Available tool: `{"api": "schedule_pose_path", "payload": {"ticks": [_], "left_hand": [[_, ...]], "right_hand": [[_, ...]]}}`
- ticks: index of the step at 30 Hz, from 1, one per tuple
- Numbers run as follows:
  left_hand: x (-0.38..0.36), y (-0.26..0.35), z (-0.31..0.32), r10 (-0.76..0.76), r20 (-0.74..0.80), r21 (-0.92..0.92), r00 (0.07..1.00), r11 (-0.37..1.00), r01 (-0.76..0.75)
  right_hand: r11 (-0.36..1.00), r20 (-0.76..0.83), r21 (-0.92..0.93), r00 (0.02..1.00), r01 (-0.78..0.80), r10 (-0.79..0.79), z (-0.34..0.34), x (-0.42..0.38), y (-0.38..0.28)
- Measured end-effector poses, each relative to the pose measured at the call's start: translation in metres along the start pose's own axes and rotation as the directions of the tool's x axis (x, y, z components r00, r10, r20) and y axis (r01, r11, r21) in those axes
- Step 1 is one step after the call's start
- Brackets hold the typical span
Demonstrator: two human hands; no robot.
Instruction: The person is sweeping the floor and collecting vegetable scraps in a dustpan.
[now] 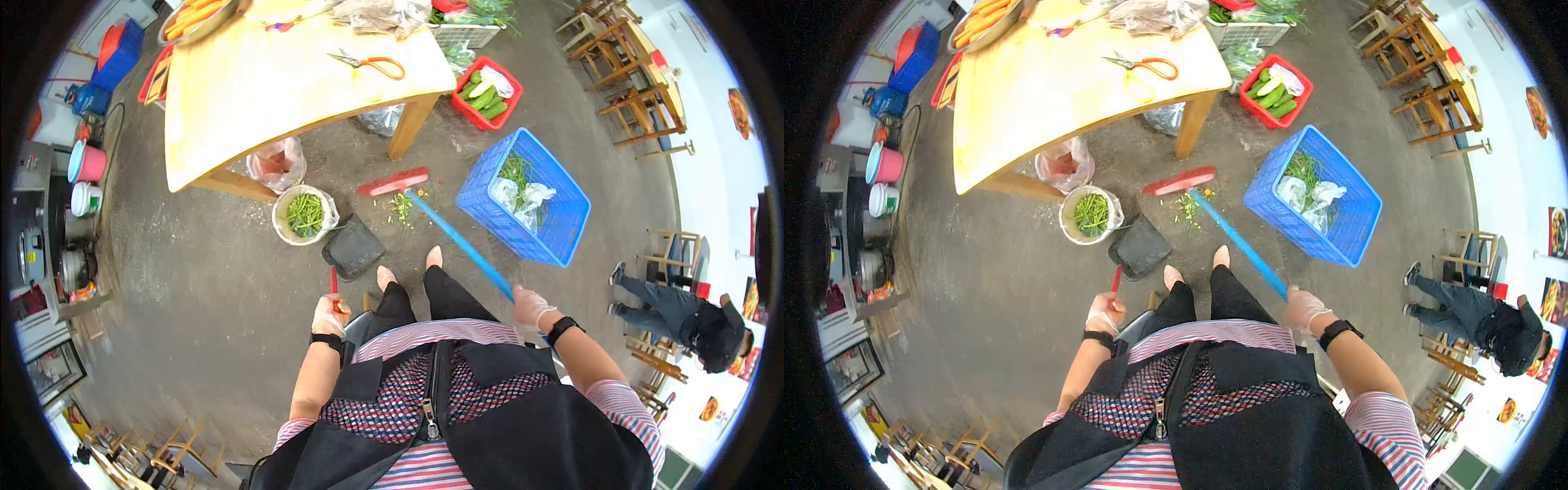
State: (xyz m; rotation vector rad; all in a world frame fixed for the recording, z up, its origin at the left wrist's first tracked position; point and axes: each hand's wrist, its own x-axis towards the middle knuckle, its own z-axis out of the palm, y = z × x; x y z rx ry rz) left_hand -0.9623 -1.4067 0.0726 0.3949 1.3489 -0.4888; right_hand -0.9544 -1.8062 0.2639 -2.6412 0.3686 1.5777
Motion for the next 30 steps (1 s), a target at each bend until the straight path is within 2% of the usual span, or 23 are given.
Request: {"api": "schedule_pose_path", "payload": {"ticks": [2, 6, 8, 10, 11, 12, 14, 15, 16, 18, 19, 21, 22, 24, 25, 26, 28, 30], "left_hand": [[0.002, 0.001, 0.004, 0.006, -0.033, 0.037, 0.999, 0.999, -0.005], [0.014, 0.002, 0.011, -0.023, -0.024, 0.066, 0.999, 0.997, 0.025], [0.019, 0.001, 0.015, -0.035, -0.043, 0.079, 0.998, 0.996, 0.039], [0.017, 0.0, 0.024, -0.058, -0.052, 0.069, 0.997, 0.996, 0.062], [0.013, 0.0, 0.03, -0.054, -0.065, 0.047, 0.996, 0.997, 0.057], [0.01, 0.001, 0.036, -0.051, -0.078, 0.053, 0.996, 0.997, 0.055], [0.008, 0.0, 0.041, -0.034, -0.099, 0.033, 0.995, 0.999, 0.038], [0.014, 0.001, 0.037, -0.062, -0.057, 0.016, 0.996, 0.998, 0.063], [0.014, 0.0, 0.038, -0.063, -0.061, 0.019, 0.996, 0.998, 0.064], [0.017, 0.0, 0.045, -0.022, -0.096, 0.097, 0.995, 0.995, 0.031], [0.029, 0.002, 0.042, -0.06, -0.051, 0.126, 0.997, 0.99, 0.066], [0.029, 0.002, 0.048, -0.059, -0.062, 0.112, 0.996, 0.992, 0.066], [0.031, 0.001, 0.051, -0.059, -0.075, 0.095, 0.995, 0.993, 0.066], [0.032, 0.006, 0.052, -0.104, -0.101, 0.085, 0.989, 0.99, 0.112], [0.03, 0.007, 0.051, -0.13, -0.087, 0.056, 0.988, 0.989, 0.135], [0.022, 0.007, 0.057, -0.153, -0.071, 0.025, 0.986, 0.988, 0.155], [0.014, 0.004, 0.059, -0.116, -0.126, 0.05, 0.985, 0.991, 0.123], [0.015, 0.003, 0.053, -0.088, -0.082, 0.043, 0.993, 0.995, 0.092]], "right_hand": [[1.0, -0.036, -0.002, 0.999, 0.001, -0.001, -0.006, 0.006, 0.014], [0.995, -0.316, -0.068, 0.947, -0.073, 0.048, -0.043, 0.072, 0.046], [0.999, -0.309, -0.029, 0.95, 0.035, -0.042, -0.062, 0.126, 0.065], [1.0, -0.231, -0.004, 0.973, -0.003, 0.002, -0.061, 0.2, 0.082], [0.941, -0.009, -0.285, 0.981, 0.182, -0.193, -0.062, 0.205, 0.077], [0.775, 0.256, -0.486, 0.914, 0.403, -0.315, -0.057, 0.208, 0.068], [0.953, 0.07, -0.213, 0.977, 0.214, -0.203, 0.0, 0.198, 0.068], [0.993, 0.035, 0.079, 0.996, 0.083, -0.086, 0.01, 0.172, 0.056], [0.929, 0.039, 0.367, 0.999, -0.05, 0.038, 0.019, 0.142, 0.044], [0.813, 0.093, 0.581, 0.988, 0.049, -0.126, 0.066, 0.125, 0.053], [0.811, 0.09, 0.583, 0.988, 0.05, -0.125, 0.059, 0.106, 0.047], [0.694, 0.192, 0.719, 0.971, -0.039, -0.144, 0.026, 0.045, 0.026], [0.693, 0.198, 0.719, 0.97, -0.046, -0.141, 0.025, 0.039, 0.033], [0.537, 0.211, 0.842, 0.947, -0.051, -0.241, 0.024, 0.031, 0.05], [0.631, 0.199, 0.775, 0.961, -0.034, -0.193, 0.018, 0.021, 0.049], [0.631, 0.2, 0.775, 0.96, -0.034, -0.194, 0.022, 0.022, 0.049], [0.812, 0.009, 0.576, 0.993, 0.093, -0.121, 0.032, 0.025, 0.046], [0.788, 0.034, 0.613, 0.994, 0.064, -0.107, 0.029, 0.041, 0.035]]}}
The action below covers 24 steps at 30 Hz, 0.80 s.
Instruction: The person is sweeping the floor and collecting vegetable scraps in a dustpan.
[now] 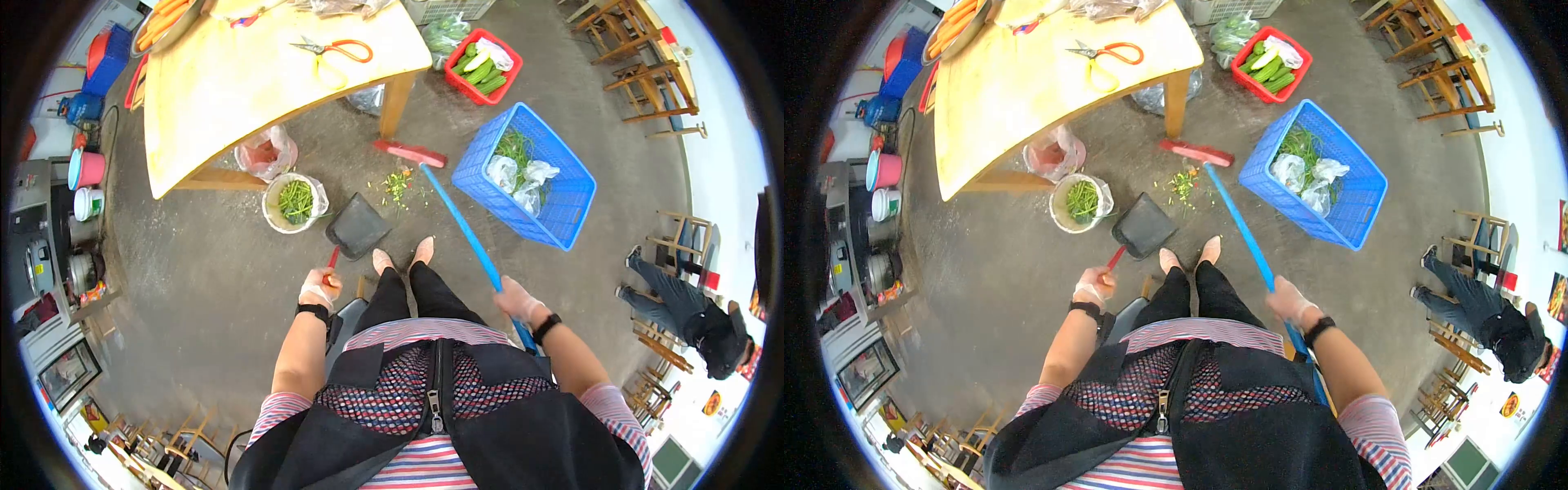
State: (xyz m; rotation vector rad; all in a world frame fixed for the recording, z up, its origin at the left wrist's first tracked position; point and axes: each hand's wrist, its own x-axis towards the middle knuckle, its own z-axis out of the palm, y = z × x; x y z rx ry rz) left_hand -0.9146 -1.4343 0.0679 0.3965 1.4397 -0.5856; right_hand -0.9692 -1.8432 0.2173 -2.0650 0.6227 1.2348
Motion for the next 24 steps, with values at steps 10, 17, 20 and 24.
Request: {"api": "schedule_pose_path", "payload": {"ticks": [10, 17, 20, 24], "left_hand": [[0.036, -0.017, 0.024, -0.021, 0.071, -0.05, 0.997, 0.998, 0.025], [0.048, 0.007, 0.025, -0.079, 0.082, -0.077, 0.993, 0.993, 0.085], [0.023, 0.006, 0.008, -0.009, 0.045, -0.066, 0.999, 0.998, 0.012], [0.046, 0.006, -0.03, -0.035, 0.013, -0.074, 0.999, 0.997, 0.036]], "right_hand": [[0.988, 0.242, -0.006, 0.958, -0.155, 0.152, 0.052, -0.018, 0.0], [0.905, 0.269, -0.265, 0.927, 0.333, -0.262, 0.018, -0.085, 0.013], [0.913, 0.192, -0.397, 0.981, 0.094, -0.017, 0.002, -0.081, -0.019], [0.808, 0.059, -0.565, 0.985, 0.166, -0.161, 0.002, -0.021, -0.031]]}}
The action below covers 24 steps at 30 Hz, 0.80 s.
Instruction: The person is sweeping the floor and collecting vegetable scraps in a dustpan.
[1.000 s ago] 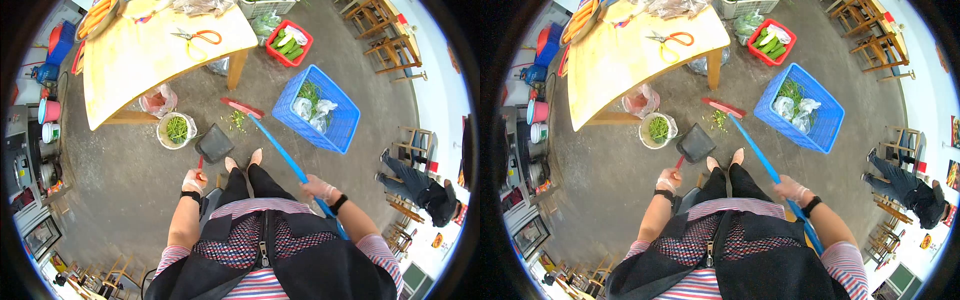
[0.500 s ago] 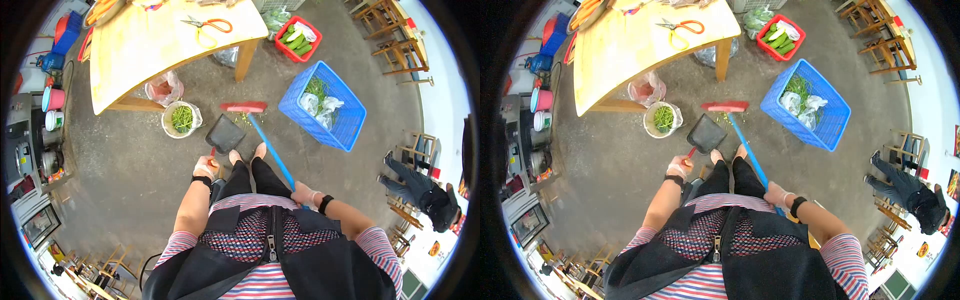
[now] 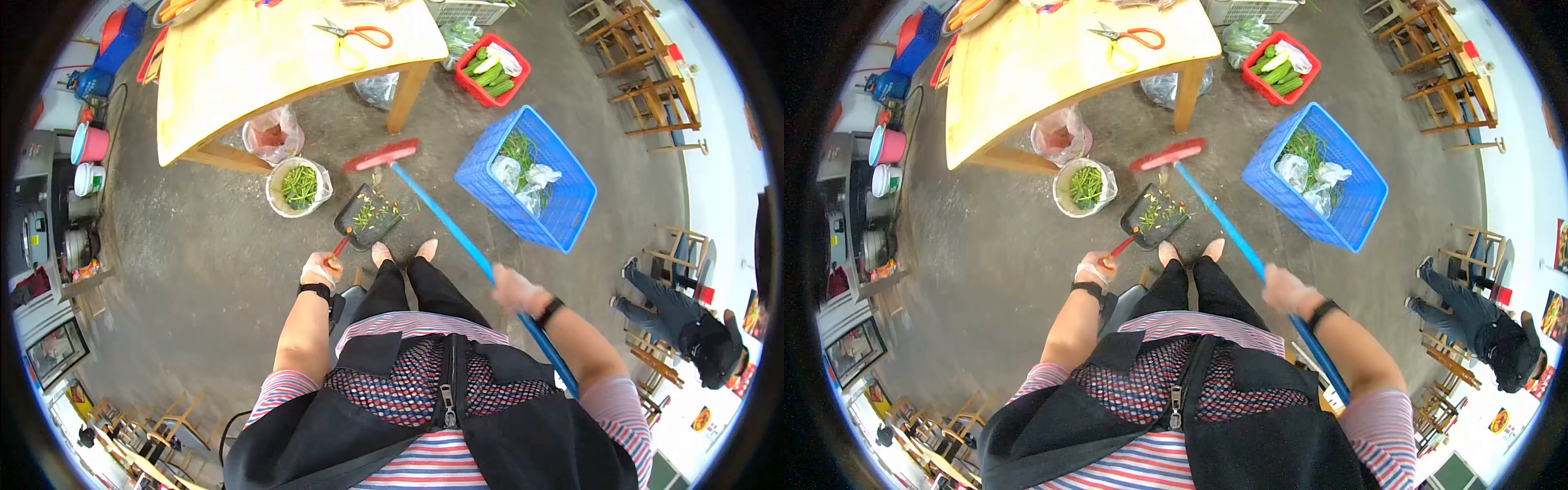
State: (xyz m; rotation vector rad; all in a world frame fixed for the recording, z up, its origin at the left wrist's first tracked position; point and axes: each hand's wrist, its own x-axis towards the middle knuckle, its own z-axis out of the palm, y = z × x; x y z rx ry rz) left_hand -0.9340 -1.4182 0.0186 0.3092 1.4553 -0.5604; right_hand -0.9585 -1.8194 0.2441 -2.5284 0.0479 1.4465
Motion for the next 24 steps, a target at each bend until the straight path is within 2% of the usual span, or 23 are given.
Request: {"api": "schedule_pose_path", "payload": {"ticks": [1, 3, 5, 6, 7, 8, 10, 11, 12, 13, 14, 16, 17, 19, 20, 21, 22, 23, 24], "left_hand": [[0.009, -0.005, -0.012, 0.015, 0.015, -0.037, 1.0, 0.999, -0.014], [0.039, -0.003, -0.032, 0.05, 0.054, -0.034, 0.997, 0.998, -0.048], [-0.017, -0.018, -0.017, 0.089, 0.035, -0.044, 0.995, 0.995, -0.088], [-0.038, -0.021, -0.006, 0.112, 0.019, -0.023, 0.994, 0.994, -0.112], [-0.032, -0.016, -0.011, 0.032, 0.05, -0.043, 0.998, 0.999, -0.03], [0.006, -0.001, -0.031, 0.132, 0.013, 0.046, 0.991, 0.99, -0.132], [0.028, 0.004, -0.036, 0.117, 0.083, 0.043, 0.99, 0.992, -0.121], [0.006, 0.004, -0.026, 0.108, 0.037, 0.062, 0.994, 0.992, -0.11], [-0.022, 0.004, -0.016, 0.101, -0.009, 0.093, 0.995, 0.991, -0.099], [0.014, 0.009, -0.033, 0.126, 0.046, 0.092, 0.991, 0.987, -0.13], [0.012, 0.019, -0.034, 0.127, 0.051, 0.102, 0.991, 0.986, -0.132], [0.004, 0.033, -0.034, -0.005, -0.071, 0.246, 0.997, 0.969, 0.022], [-0.035, 0.011, -0.015, 0.114, -0.064, 0.267, 0.991, 0.959, -0.094], [-0.039, 0.013, -0.012, 0.14, -0.043, 0.331, 0.989, 0.936, -0.118], [-0.036, 0.015, -0.013, 0.162, -0.021, 0.377, 0.987, 0.915, -0.142], [-0.028, 0.015, -0.009, 0.148, -0.016, 0.391, 0.989, 0.911, -0.13], [-0.018, 0.02, -0.01, 0.088, -0.075, 0.361, 0.993, 0.931, -0.055], [-0.005, 0.021, -0.007, 0.019, -0.128, 0.334, 0.992, 0.942, 0.025], [0.007, 0.024, -0.006, 0.021, -0.132, 0.35, 0.991, 0.936, 0.026]], "right_hand": [[1.0, 0.005, -0.022, 1.0, 0.018, -0.018, 0.003, 0.021, -0.001], [0.997, -0.055, -0.007, 0.996, -0.071, 0.07, 0.024, 0.06, -0.004], [0.984, -0.054, -0.035, 0.984, -0.173, 0.172, 0.072, 0.044, 0.036], [0.983, 0.011, 0.013, 0.983, -0.183, 0.183, 0.066, 0.037, 0.03], [0.973, 0.109, -0.102, 0.97, -0.207, 0.218, 0.066, 0.003, 0.034], [0.974, 0.123, -0.123, 0.97, -0.193, 0.208, 0.074, -0.006, 0.044], [0.979, 0.137, -0.084, 0.971, -0.183, 0.194, 0.074, -0.023, 0.049], [0.979, 0.137, -0.084, 0.971, -0.187, 0.197, 0.069, -0.03, 0.052], [0.985, 0.112, -0.053, 0.98, -0.162, 0.167, 0.066, -0.039, 0.052], [0.991, 0.087, -0.034, 0.988, -0.127, 0.129, 0.062, -0.042, 0.054], [0.991, 0.081, -0.026, 0.988, -0.131, 0.133, 0.069, -0.045, 0.058], [0.966, 0.044, 0.036, 0.966, -0.255, 0.253, 0.088, -0.048, 0.066], [0.965, 0.046, 0.043, 0.965, -0.258, 0.256, 0.093, -0.046, 0.067], [0.926, 0.052, 0.264, 0.962, -0.271, 0.267, 0.1, -0.04, 0.062], [0.923, 0.052, 0.267, 0.961, -0.277, 0.273, 0.1, -0.034, 0.058], [0.918, 0.101, 0.315, 0.97, -0.242, 0.221, 0.105, -0.027, 0.052], [0.914, 0.147, 0.357, 0.978, -0.192, 0.148, 0.109, -0.016, 0.044], [0.898, 0.159, 0.396, 0.977, -0.193, 0.139, 0.129, -0.013, 0.03], [0.874, 0.173, 0.447, 0.977, -0.19, 0.124, 0.155, -0.013, 0.011]]}}
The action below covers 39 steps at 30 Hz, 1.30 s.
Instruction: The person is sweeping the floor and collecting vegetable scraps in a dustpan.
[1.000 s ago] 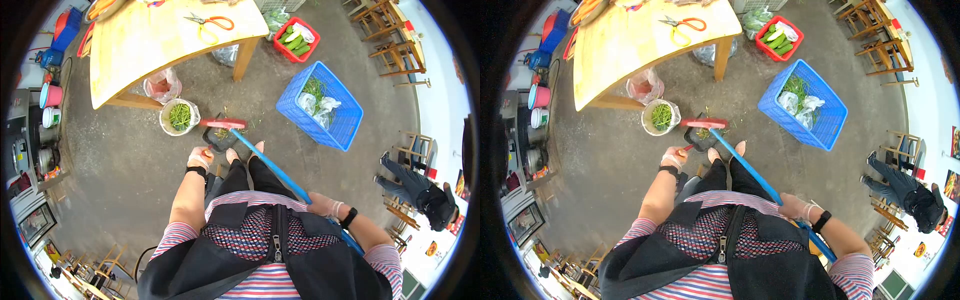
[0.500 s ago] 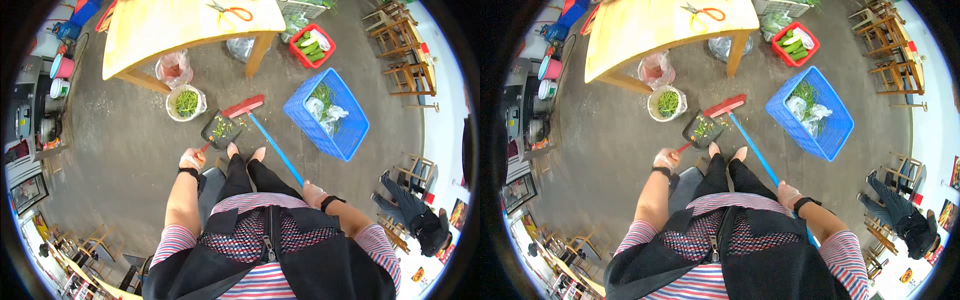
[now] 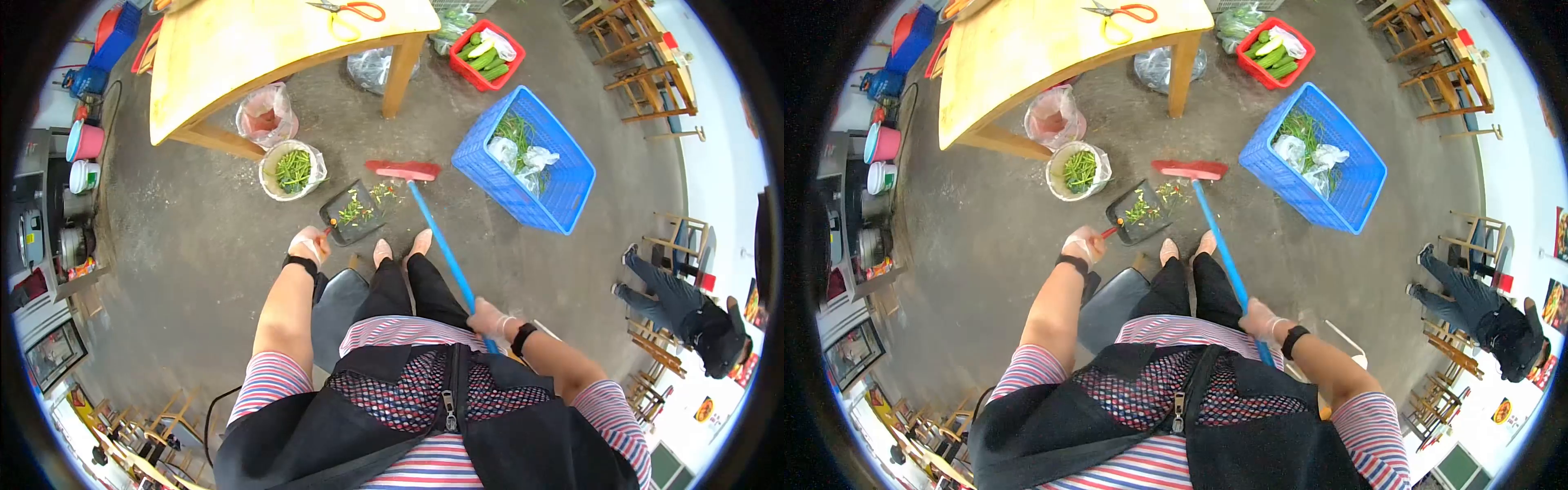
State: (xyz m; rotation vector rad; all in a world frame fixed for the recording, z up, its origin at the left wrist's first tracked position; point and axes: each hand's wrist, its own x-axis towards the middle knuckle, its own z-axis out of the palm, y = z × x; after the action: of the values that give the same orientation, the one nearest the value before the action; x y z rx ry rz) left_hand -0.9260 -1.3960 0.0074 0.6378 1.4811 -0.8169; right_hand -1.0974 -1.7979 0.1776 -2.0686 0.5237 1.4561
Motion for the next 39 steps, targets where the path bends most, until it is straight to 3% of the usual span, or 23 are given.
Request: {"api": "schedule_pose_path", "payload": {"ticks": [1, 2, 3, 4, 6, 8, 10, 11, 12, 13, 14, 16, 17, 19, 21, 24, 25, 26, 29, 32, 36, 38, 39], "left_hand": [[0.012, -0.003, 0.004, 0.064, 0.066, 0.045, 0.996, 0.997, -0.067], [0.003, -0.009, 0.013, 0.12, 0.13, 0.089, 0.984, 0.987, -0.132], [-0.005, -0.015, 0.019, 0.117, 0.108, 0.046, 0.987, 0.991, -0.122], [-0.036, -0.016, 0.031, 0.124, 0.087, 0.0, 0.988, 0.992, -0.125], [-0.035, -0.02, 0.034, 0.116, 0.077, -0.002, 0.99, 0.993, -0.117], [-0.023, -0.015, 0.029, 0.164, 0.08, 0.026, 0.983, 0.986, -0.166], [0.004, -0.011, 0.007, 0.169, 0.136, 0.06, 0.976, 0.982, -0.179], [0.022, -0.009, -0.008, 0.173, 0.19, 0.093, 0.966, 0.977, -0.193], [0.032, -0.008, -0.018, 0.176, 0.247, 0.123, 0.953, 0.97, -0.211], [0.034, -0.01, -0.026, 0.174, 0.179, 0.044, 0.968, 0.982, -0.184], [0.033, -0.01, -0.033, 0.143, 0.141, 0.023, 0.98, 0.989, -0.148], [0.029, -0.016, -0.047, 0.134, 0.135, 0.001, 0.982, 0.991, -0.136], [0.012, -0.023, -0.048, 0.163, 0.134, -0.019, 0.977, 0.987, -0.162], [0.01, -0.029, -0.055, 0.151, 0.127, -0.031, 0.98, 0.989, -0.148], [-0.005, -0.032, -0.051, 0.136, 0.081, -0.048, 0.987, 0.99, -0.132], [0.02, -0.03, -0.06, 0.132, 0.052, -0.08, 0.99, 0.989, -0.127], [0.01, -0.032, -0.055, 0.117, 0.061, -0.118, 0.991, 0.987, -0.109], [0.011, -0.03, -0.055, 0.116, 0.059, -0.117, 0.991, 0.987, -0.108], [0.019, -0.026, -0.052, 0.027, 0.095, -0.114, 0.995, 0.993, -0.016], [0.032, -0.024, -0.05, 0.026, 0.209, -0.056, 0.978, 0.998, -0.015], [0.033, -0.001, -0.07, -0.128, 0.152, -0.047, 0.98, 0.989, 0.137], [0.018, 0.002, -0.07, -0.194, 0.119, -0.058, 0.974, 0.978, 0.201], [0.006, -0.004, -0.064, -0.122, -0.023, -0.02, 0.992, 0.992, 0.121]], "right_hand": [[1.0, -0.001, 0.0, 1.0, 0.0, 0.0, 0.008, -0.005, -0.004], [0.985, 0.143, 0.175, 0.99, -0.002, -0.023, 0.014, -0.015, -0.008], [0.939, 0.276, 0.342, 0.959, -0.039, -0.061, 0.017, -0.027, -0.01], [0.939, 0.275, 0.341, 0.959, -0.038, -0.061, 0.013, -0.033, -0.013], [0.831, 0.463, 0.548, 0.862, -0.096, -0.206, 0.011, -0.053, -0.018], [0.824, 0.442, 0.559, 0.874, -0.093, -0.201, 0.015, -0.061, -0.017], [0.85, 0.261, 0.516, 0.926, 0.106, -0.274, 0.031, -0.072, -0.003], [0.849, 0.26, 0.518, 0.926, 0.105, -0.273, 0.03, -0.078, 0.002], [0.907, 0.137, 0.304, 0.929, 0.29, -0.343, 0.025, -0.085, 0.007], [0.901, 0.033, 0.052, 0.901, 0.431, -0.433, 0.022, -0.093, 0.008], [0.901, 0.032, 0.051, 0.901, 0.431, -0.433, 0.013, -0.103, -0.003], [0.988, 0.068, -0.115, 0.993, 0.107, -0.1, -0.017, -0.111, -0.028], [0.99, 0.046, -0.135, 0.998, 0.051, -0.045, -0.025, -0.105, -0.04], [0.923, -0.098, -0.33, 0.965, 0.2, -0.245, -0.027, -0.059, -0.027], [0.991, -0.032, -0.131, 0.999, -0.026, 0.022, -0.045, -0.046, -0.07], [0.973, -0.1, -0.213, 0.993, -0.089, 0.069, -0.022, 0.0, -0.064], [0.959, -0.084, -0.279, 0.996, -0.047, 0.024, -0.001, 0.013, -0.037], [0.971, 0.013, -0.207, 0.992, -0.12, 0.125, -0.004, -0.021, -0.057], [0.948, 0.038, -0.315, 0.998, -0.035, 0.049, 0.03, -0.039, -0.015], [0.94, 0.085, -0.328, 0.994, 0.097, -0.072, -0.004, -0.072, -0.014], [0.969, 0.11, -0.246, 0.994, 0.022, 0.005, -0.028, -0.113, -0.02], [0.948, 0.016, -0.319, 1.0, -0.021, 0.027, -0.042, -0.107, -0.025], [0.962, -0.066, -0.271, 0.998, -0.037, 0.02, -0.046, -0.094, -0.023]]}}
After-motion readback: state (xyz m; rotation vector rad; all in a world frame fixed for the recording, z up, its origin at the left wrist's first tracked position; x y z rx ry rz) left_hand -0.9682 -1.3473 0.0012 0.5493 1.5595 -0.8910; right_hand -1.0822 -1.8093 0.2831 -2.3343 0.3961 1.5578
